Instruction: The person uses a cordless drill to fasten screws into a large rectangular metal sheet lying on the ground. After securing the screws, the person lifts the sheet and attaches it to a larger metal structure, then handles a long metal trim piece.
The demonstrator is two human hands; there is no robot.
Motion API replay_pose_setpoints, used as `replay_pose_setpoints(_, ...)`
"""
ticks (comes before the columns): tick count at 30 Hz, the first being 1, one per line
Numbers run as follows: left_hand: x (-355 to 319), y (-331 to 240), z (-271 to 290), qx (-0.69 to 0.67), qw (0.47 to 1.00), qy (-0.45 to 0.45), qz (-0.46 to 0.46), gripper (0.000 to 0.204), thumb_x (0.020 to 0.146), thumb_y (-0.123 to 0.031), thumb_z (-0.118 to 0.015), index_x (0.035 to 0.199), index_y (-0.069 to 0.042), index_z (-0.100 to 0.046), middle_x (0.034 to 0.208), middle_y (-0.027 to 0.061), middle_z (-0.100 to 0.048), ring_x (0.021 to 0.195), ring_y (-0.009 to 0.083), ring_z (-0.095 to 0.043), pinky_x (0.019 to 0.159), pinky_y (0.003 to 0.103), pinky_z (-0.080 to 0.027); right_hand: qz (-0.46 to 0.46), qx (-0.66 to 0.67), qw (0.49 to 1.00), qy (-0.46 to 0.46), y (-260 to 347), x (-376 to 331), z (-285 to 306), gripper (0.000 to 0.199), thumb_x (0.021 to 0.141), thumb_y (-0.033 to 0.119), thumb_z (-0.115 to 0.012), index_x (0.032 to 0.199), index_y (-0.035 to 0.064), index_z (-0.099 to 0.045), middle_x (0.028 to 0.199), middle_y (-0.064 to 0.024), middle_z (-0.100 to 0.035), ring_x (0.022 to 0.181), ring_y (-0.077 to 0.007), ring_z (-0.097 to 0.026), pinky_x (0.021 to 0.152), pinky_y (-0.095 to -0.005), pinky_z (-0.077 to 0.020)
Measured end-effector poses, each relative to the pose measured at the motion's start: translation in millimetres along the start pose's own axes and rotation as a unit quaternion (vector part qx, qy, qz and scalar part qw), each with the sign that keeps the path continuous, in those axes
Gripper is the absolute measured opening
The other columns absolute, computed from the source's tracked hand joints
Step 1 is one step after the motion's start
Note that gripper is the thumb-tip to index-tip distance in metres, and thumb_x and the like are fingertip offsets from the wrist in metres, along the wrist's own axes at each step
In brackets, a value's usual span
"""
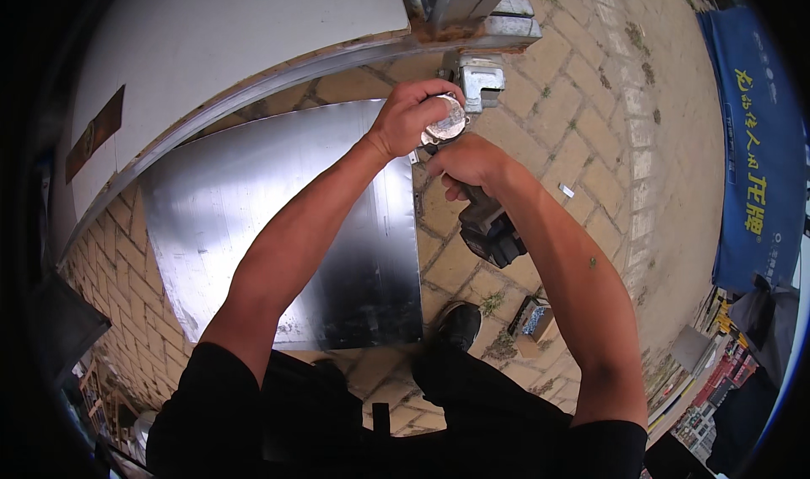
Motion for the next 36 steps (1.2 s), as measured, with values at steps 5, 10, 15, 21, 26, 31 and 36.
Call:
replay_pose_setpoints(5,0.9,4.9,10.8,-0.089,0.995,-0.037,0.001,0.023,0.084,-0.015,-0.056,0.094,0.001,-0.069,0.081,0.0046,-0.067,0.075,0.0104,-0.059,0.069,0.027,-0.048,0.041,-0.053,0.998,0.004,6.3,12.4,0.5,0.015,0.076,0.006,-0.064,0.068,0.0018,-0.053,0.058,-0.0061,-0.051,0.044,-0.0163,-0.048,0.041,-0.0331,-0.0385)
replay_pose_setpoints(10,0.2,-2.3,4.1,-0.058,0.998,-0.028,-0.001,0.023,0.083,-0.012,-0.054,0.095,0.002,-0.068,0.083,0.0042,-0.067,0.076,0.0096,-0.059,0.07,0.025,-0.048,0.057,-0.064,0.996,-0.012,6.3,5.4,4.4,0.018,0.075,0.011,-0.068,0.068,-0.003,-0.059,0.061,-0.0104,-0.055,0.044,-0.019,-0.052,0.04,-0.0361,-0.0397)
replay_pose_setpoints(15,-1.3,1.2,9.5,-0.098,0.995,-0.013,0.028,0.025,0.084,-0.013,-0.053,0.097,0.002,-0.067,0.085,0.0041,-0.068,0.079,0.0099,-0.061,0.073,0.025,-0.049,0.057,-0.087,0.995,-0.012,11.5,6.0,3.9,0.019,0.075,0.012,-0.068,0.068,-0.0034,-0.059,0.061,-0.0112,-0.057,0.046,-0.0189,-0.053,0.041,-0.0362,-0.0407)
replay_pose_setpoints(21,-2.4,2.7,5.8,-0.093,0.995,-0.015,0.028,0.025,0.085,-0.014,-0.052,0.097,0.002,-0.067,0.086,0.0037,-0.068,0.08,0.0097,-0.06,0.074,0.026,-0.048,0.066,-0.09,0.994,-0.006,9.5,4.5,3.6,0.018,0.075,0.01,-0.068,0.067,0.0001,-0.056,0.057,-0.0072,-0.053,0.045,-0.0163,-0.05,0.041,-0.0342,-0.0388)
replay_pose_setpoints(26,4.3,4.7,3.5,-0.064,0.997,-0.024,0.023,0.029,0.084,-0.014,-0.049,0.099,0.004,-0.066,0.09,0.0062,-0.068,0.084,0.0114,-0.062,0.078,0.024,-0.048,0.056,-0.093,0.994,-0.009,13.2,-3.1,8.4,0.02,0.076,0.01,-0.068,0.063,0.0012,-0.055,0.056,-0.0071,-0.053,0.044,-0.0165,-0.05,0.041,-0.0345,-0.0381)
replay_pose_setpoints(31,2.0,1.9,14.0,-0.023,1.0,0.001,-0.003,0.025,0.086,-0.017,-0.057,0.101,-0.001,-0.07,0.098,0.0092,-0.071,0.086,0.0207,-0.065,0.08,0.028,-0.05,0.106,-0.127,0.986,0.004,18.5,-1.3,-2.6,0.021,0.082,0.015,-0.065,0.072,-0.0016,-0.058,0.061,-0.0055,-0.05,0.05,-0.0144,-0.048,0.047,-0.0327,-0.0398)
replay_pose_setpoints(36,-3.1,-31.2,18.5,0.328,0.885,-0.043,-0.328,0.012,0.082,-0.007,-0.062,0.09,0.001,-0.067,0.099,0.0172,-0.071,0.087,0.0285,-0.068,0.076,0.034,-0.053,0.079,-0.12,0.99,-0.007,22.1,11.8,4.1,0.017,0.078,0.013,-0.062,0.064,0.0044,-0.058,0.06,-0.0084,-0.056,0.049,-0.0181,-0.051,0.044,-0.0351,-0.0388)
Point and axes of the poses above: each hand's wrist, its own x-axis towards the middle knuckle, its own z-axis out of the back of the hand, y = z × x, the point moved 8 cm from there along x, towards the middle knuckle
